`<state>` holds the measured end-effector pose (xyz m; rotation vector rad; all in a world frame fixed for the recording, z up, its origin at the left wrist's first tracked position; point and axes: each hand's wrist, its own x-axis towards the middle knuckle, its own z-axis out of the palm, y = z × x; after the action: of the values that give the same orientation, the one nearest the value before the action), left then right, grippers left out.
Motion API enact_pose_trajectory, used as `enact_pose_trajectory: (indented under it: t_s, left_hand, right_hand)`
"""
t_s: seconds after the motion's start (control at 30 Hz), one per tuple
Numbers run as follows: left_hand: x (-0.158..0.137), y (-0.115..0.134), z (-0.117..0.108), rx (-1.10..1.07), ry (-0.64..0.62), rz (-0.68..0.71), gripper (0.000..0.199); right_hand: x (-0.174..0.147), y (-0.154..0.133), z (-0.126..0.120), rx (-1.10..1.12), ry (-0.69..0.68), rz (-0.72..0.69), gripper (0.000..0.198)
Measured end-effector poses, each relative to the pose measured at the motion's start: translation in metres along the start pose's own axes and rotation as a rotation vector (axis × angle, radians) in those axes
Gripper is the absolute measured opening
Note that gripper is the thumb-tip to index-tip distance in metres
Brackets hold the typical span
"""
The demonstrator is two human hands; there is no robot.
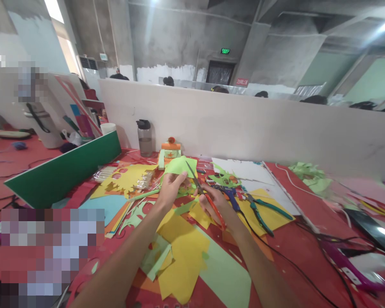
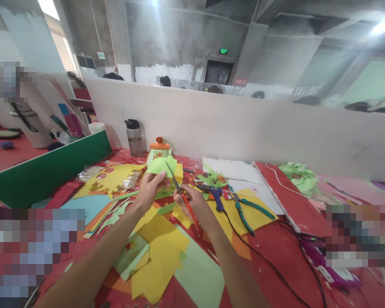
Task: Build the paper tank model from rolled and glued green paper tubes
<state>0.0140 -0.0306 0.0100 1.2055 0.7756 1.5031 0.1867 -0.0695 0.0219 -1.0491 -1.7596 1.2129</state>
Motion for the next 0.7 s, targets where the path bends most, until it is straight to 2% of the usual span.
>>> enact_pose_trajectory:
  t_s: [0.23,0.37,0.7]
  left_hand:
    - [-0.003,-0.005,0.004,0.019,-0.002,0.028,0.035]
    - [-0.004,-0.008,0.010,-0.070,0.046,0.053,0.031]
    - [-0.010,-0.006,0.018,-0.049,0.043,0.040,0.035]
  right_hand:
    - [0.000,0.002,0.006,0.051,0.008,-0.094,0.069]
    - [0.001,0.006,0.011,0.065,0.020,-0.131,0.071]
    - [0.007,0.013,0.016,0.103,0.050,-0.138,0.068]
